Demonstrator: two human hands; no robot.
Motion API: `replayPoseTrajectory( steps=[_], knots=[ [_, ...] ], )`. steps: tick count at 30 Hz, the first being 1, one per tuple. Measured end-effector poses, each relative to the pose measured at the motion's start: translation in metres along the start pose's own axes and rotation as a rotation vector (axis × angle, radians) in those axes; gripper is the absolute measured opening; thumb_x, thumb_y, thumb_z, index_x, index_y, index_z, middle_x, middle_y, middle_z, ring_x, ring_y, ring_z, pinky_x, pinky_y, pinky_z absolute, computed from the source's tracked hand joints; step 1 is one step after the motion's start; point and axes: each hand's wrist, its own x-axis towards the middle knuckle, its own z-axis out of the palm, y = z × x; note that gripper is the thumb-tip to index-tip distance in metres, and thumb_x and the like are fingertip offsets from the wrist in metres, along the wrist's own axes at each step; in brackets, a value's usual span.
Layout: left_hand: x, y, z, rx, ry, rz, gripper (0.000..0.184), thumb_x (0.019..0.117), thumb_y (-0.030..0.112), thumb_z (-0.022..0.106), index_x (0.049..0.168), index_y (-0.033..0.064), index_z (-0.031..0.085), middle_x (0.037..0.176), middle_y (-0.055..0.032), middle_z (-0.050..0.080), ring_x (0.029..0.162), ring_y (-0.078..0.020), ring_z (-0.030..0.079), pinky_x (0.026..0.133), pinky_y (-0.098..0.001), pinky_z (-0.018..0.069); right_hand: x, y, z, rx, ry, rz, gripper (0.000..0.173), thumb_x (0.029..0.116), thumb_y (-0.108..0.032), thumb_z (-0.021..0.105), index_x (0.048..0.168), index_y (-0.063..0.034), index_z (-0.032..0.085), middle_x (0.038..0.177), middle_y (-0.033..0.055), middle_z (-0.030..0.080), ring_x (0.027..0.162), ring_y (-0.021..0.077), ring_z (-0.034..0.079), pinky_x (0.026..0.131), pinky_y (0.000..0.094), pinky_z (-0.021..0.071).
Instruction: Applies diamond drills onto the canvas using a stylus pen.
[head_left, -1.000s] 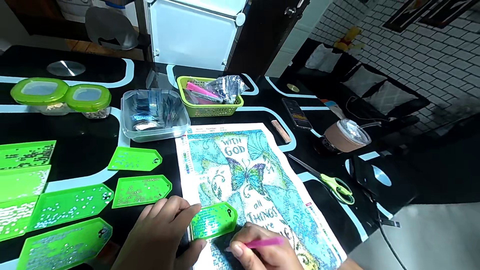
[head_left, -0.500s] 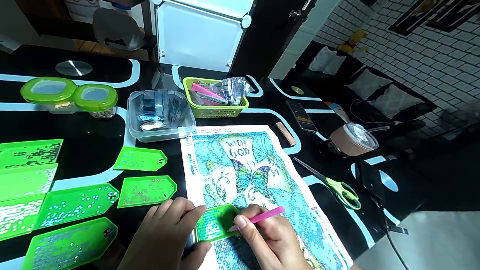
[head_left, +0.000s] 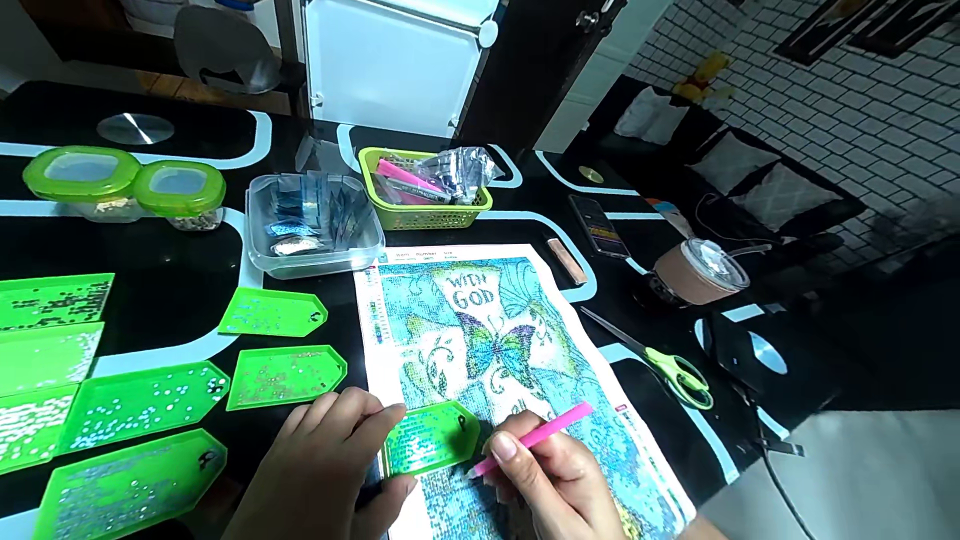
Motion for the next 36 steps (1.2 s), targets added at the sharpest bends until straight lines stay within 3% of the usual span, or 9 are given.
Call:
replayPoseTrajectory(
  steps=[3,5,17,20,23,27,30,33,36],
  knots=[
    [0.0,0.0,0.0,0.003,-0.001,-0.004,0.046,0.0883,0.044,0.069,0.123,0.0129,0.074,0.106,-0.0105,0.07,0.093,-0.0316,0.065,0.078,-0.0487,0.0502,0.007,0.007,0.0,-0.182,-0.007,-0.124,0.027,0.1098,-0.022,0.05,0.1,-0.0021,0.065,0.083,0.0035,0.067,0.074,0.0036,0.064,0.069,0.0207,0.0554],
    [0.0,0.0,-0.001,-0.005,-0.01,-0.003,0.047,0.0888,0.044,0.069,0.123,0.0129,0.074,0.106,-0.0108,0.07,0.093,-0.0321,0.065,0.078,-0.0493,0.05,0.012,0.009,0.001,-0.326,-0.007,-0.167,0.029,0.1097,-0.027,0.05,0.099,-0.0062,0.067,0.084,0.0026,0.07,0.077,0.0072,0.066,0.076,0.0281,0.0545],
    [0.0,0.002,-0.001,0.025,-0.006,-0.005,0.046,0.0878,0.043,0.069,0.122,0.0134,0.074,0.105,-0.0102,0.07,0.092,-0.0314,0.065,0.077,-0.0481,0.0494,0.017,0.013,0.004,-0.452,-0.025,-0.214,0.033,0.1098,-0.032,0.048,0.097,-0.0093,0.068,0.082,0.0017,0.071,0.076,0.009,0.066,0.075,0.0303,0.0509],
    [0.0,0.002,0.0,0.028,0.002,0.0,0.046,0.087,0.043,0.07,0.122,0.0136,0.074,0.104,-0.0101,0.07,0.091,-0.0313,0.066,0.077,-0.0481,0.0497,0.016,0.012,0.002,-0.382,-0.027,-0.205,0.032,0.11,-0.03,0.049,0.098,-0.0067,0.067,0.084,0.0031,0.071,0.076,0.0077,0.067,0.074,0.0274,0.0541],
    [-0.001,0.002,-0.001,0.021,0.0,-0.002,0.046,0.087,0.043,0.07,0.122,0.0133,0.074,0.104,-0.0102,0.07,0.092,-0.0313,0.065,0.078,-0.0481,0.0496,0.014,0.009,0.001,-0.156,-0.01,-0.138,0.028,0.1099,-0.021,0.05,0.098,-0.0003,0.065,0.082,0.0043,0.067,0.07,0.0028,0.064,0.064,0.0182,0.0552],
    [-0.001,0.0,0.001,0.027,0.016,0.011,0.046,0.0872,0.045,0.069,0.121,0.0141,0.074,0.103,-0.009,0.07,0.091,-0.0304,0.065,0.077,-0.0476,0.0496,0.006,0.006,0.001,-0.008,0.025,-0.035,0.026,0.1102,-0.021,0.049,0.099,-0.0023,0.064,0.082,0.0011,0.068,0.068,0.0006,0.064,0.06,0.0171,0.0554],
    [-0.001,0.001,0.0,0.037,0.017,0.022,0.046,0.0875,0.044,0.069,0.122,0.0145,0.074,0.103,-0.0093,0.07,0.09,-0.031,0.065,0.076,-0.0478,0.0488,0.006,0.01,0.0,-0.149,0.0,-0.131,0.026,0.1099,-0.022,0.05,0.101,-0.0018,0.064,0.084,0.0036,0.067,0.072,0.0028,0.064,0.066,0.0191,0.056],
    [-0.001,0.004,-0.001,0.054,0.006,0.03,0.045,0.0881,0.044,0.069,0.122,0.0145,0.074,0.104,-0.0099,0.07,0.09,-0.0311,0.065,0.077,-0.048,0.0479,0.008,0.011,0.001,-0.352,-0.009,-0.195,0.029,0.1099,-0.029,0.049,0.1,-0.0077,0.067,0.086,0.002,0.071,0.079,0.007,0.066,0.078,0.0281,0.0529],
    [-0.001,0.004,-0.001,0.057,0.009,0.034,0.045,0.0879,0.043,0.069,0.122,0.0146,0.074,0.104,-0.01,0.07,0.09,-0.031,0.064,0.077,-0.0478,0.0474,0.009,0.012,0.001,-0.41,-0.012,-0.212,0.03,0.1099,-0.03,0.048,0.099,-0.009,0.068,0.086,0.0016,0.072,0.079,0.0076,0.066,0.079,0.0288,0.051]
  ],
)
